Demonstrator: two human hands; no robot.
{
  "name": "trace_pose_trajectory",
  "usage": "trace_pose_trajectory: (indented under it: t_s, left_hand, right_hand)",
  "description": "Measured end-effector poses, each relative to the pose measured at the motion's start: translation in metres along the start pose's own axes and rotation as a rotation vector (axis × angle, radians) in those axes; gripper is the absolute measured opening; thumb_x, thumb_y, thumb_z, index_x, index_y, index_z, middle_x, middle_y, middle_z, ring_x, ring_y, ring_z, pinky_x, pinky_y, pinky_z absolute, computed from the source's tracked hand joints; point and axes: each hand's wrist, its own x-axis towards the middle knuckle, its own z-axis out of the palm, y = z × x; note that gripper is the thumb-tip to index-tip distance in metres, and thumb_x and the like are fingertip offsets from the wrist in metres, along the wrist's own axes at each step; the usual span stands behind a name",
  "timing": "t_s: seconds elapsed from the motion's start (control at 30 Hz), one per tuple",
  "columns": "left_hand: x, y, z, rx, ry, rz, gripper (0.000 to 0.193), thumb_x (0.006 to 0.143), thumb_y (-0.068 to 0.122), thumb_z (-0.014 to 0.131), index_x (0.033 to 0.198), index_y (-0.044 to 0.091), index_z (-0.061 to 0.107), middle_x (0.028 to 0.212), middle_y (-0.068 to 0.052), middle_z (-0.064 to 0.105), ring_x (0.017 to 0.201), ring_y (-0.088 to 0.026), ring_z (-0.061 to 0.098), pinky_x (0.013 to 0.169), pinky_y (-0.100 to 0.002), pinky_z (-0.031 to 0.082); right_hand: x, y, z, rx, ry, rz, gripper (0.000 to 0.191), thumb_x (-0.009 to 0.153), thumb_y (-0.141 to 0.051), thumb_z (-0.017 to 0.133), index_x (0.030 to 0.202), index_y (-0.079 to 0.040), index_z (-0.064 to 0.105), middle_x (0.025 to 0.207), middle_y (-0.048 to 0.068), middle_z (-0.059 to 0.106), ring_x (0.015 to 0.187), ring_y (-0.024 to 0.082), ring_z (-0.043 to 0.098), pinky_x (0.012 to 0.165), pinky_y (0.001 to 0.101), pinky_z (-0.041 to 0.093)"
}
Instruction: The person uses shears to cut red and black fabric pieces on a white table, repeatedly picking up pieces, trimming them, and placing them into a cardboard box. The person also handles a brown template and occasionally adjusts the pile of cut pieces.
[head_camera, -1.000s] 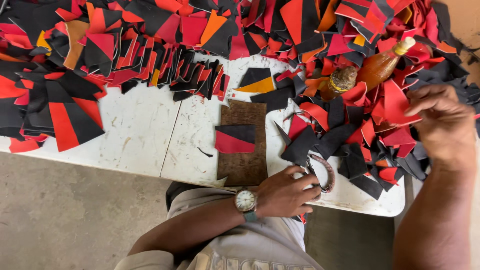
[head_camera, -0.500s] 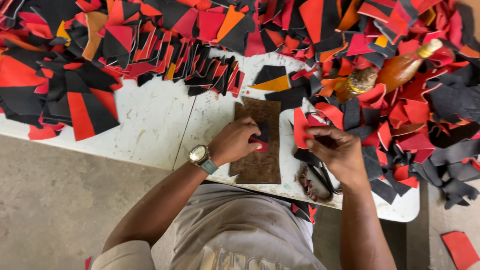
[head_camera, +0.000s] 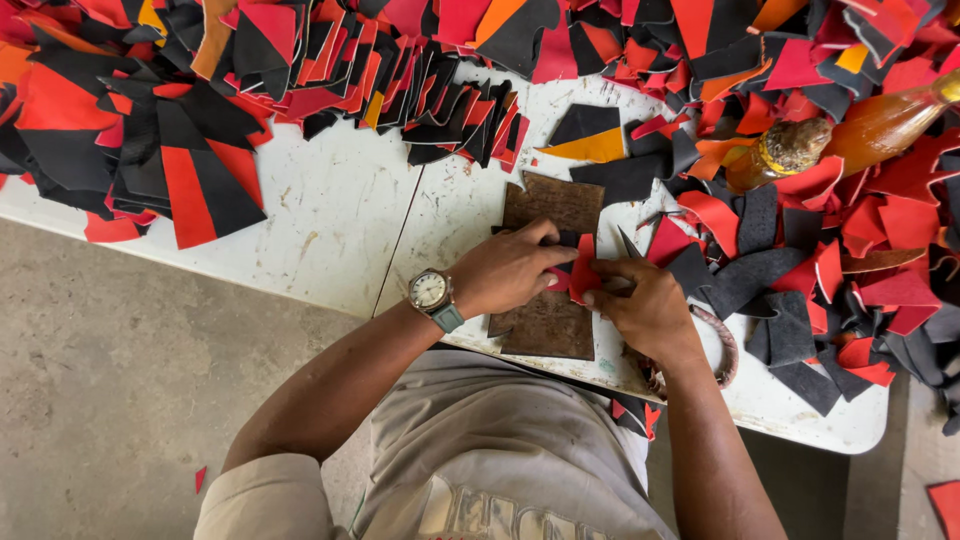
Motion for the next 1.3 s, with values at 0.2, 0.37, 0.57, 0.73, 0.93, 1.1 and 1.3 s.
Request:
trace_pose_trajectory:
  t_s: [0.2, 0.37, 0.57, 0.73, 0.93, 1.1, 1.3]
  left_hand:
    - [0.011, 0.002, -0.003, 0.154, -0.173, -0.031, 0.044, 0.088, 0.011, 0.066, 0.132, 0.014, 0.065, 0.124, -0.013, 0.055, 0.091, -0.033, 0.069, 0.083, -0.044, 0.056]
    - [0.012, -0.001, -0.007, -0.015, -0.11, -0.015, 0.05, 0.088, 0.012, 0.068, 0.137, 0.011, 0.06, 0.132, -0.015, 0.054, 0.103, -0.034, 0.066, 0.086, -0.045, 0.054]
    - [0.014, 0.014, -0.011, -0.036, -0.079, -0.117, 0.056, 0.087, 0.018, 0.07, 0.14, 0.01, 0.056, 0.137, -0.012, 0.053, 0.109, -0.037, 0.064, 0.089, -0.045, 0.054]
    - [0.018, 0.024, -0.013, 0.025, -0.174, -0.239, 0.053, 0.09, 0.025, 0.069, 0.139, 0.013, 0.055, 0.14, -0.006, 0.051, 0.104, -0.033, 0.067, 0.087, -0.044, 0.055]
    - [0.021, 0.031, -0.012, 0.047, -0.174, -0.241, 0.053, 0.09, 0.028, 0.068, 0.139, 0.013, 0.055, 0.139, -0.005, 0.051, 0.106, -0.033, 0.066, 0.089, -0.044, 0.055]
    - [0.02, 0.03, -0.012, 0.047, -0.157, -0.229, 0.053, 0.09, 0.027, 0.069, 0.139, 0.013, 0.055, 0.139, -0.005, 0.051, 0.107, -0.033, 0.066, 0.088, -0.044, 0.055]
    - [0.02, 0.03, -0.011, 0.047, -0.148, -0.21, 0.053, 0.089, 0.027, 0.07, 0.138, 0.013, 0.056, 0.138, -0.005, 0.051, 0.106, -0.033, 0.066, 0.087, -0.044, 0.055]
  right_hand:
    - [-0.014, -0.013, 0.003, -0.24, 0.176, -0.209, 0.068, 0.065, -0.021, 0.092, 0.125, 0.001, 0.068, 0.102, 0.021, 0.073, 0.089, 0.033, 0.073, 0.076, 0.0395, 0.056]
    - [-0.017, -0.003, 0.005, -0.076, 0.168, -0.06, 0.045, 0.072, -0.021, 0.089, 0.11, -0.003, 0.073, 0.104, 0.013, 0.074, 0.092, 0.023, 0.074, 0.082, 0.0345, 0.058]
    - [-0.035, 0.017, -0.013, 0.062, 0.393, -0.07, 0.022, 0.073, -0.015, 0.089, 0.089, -0.003, 0.078, 0.103, 0.009, 0.073, 0.086, 0.019, 0.072, 0.076, 0.029, 0.057]
    - [-0.052, 0.035, -0.054, -0.118, 0.647, -0.189, 0.024, 0.073, -0.014, 0.092, 0.09, -0.004, 0.078, 0.103, 0.01, 0.072, 0.092, 0.019, 0.07, 0.078, 0.031, 0.056]
    - [-0.052, 0.07, -0.143, -0.161, 0.847, -0.104, 0.018, 0.088, -0.012, 0.084, 0.102, -0.005, 0.076, 0.097, 0.009, 0.074, 0.08, 0.018, 0.073, 0.072, 0.0307, 0.058]
    - [-0.039, 0.1, -0.212, -0.353, 0.859, -0.001, 0.015, 0.094, -0.012, 0.076, 0.107, -0.005, 0.078, 0.092, 0.013, 0.077, 0.077, 0.019, 0.075, 0.072, 0.0317, 0.057]
    - [-0.018, 0.111, -0.243, -0.681, 0.749, 0.096, 0.032, 0.078, -0.024, 0.089, 0.105, -0.011, 0.08, 0.097, 0.013, 0.071, 0.081, 0.033, 0.069, 0.072, 0.0444, 0.054]
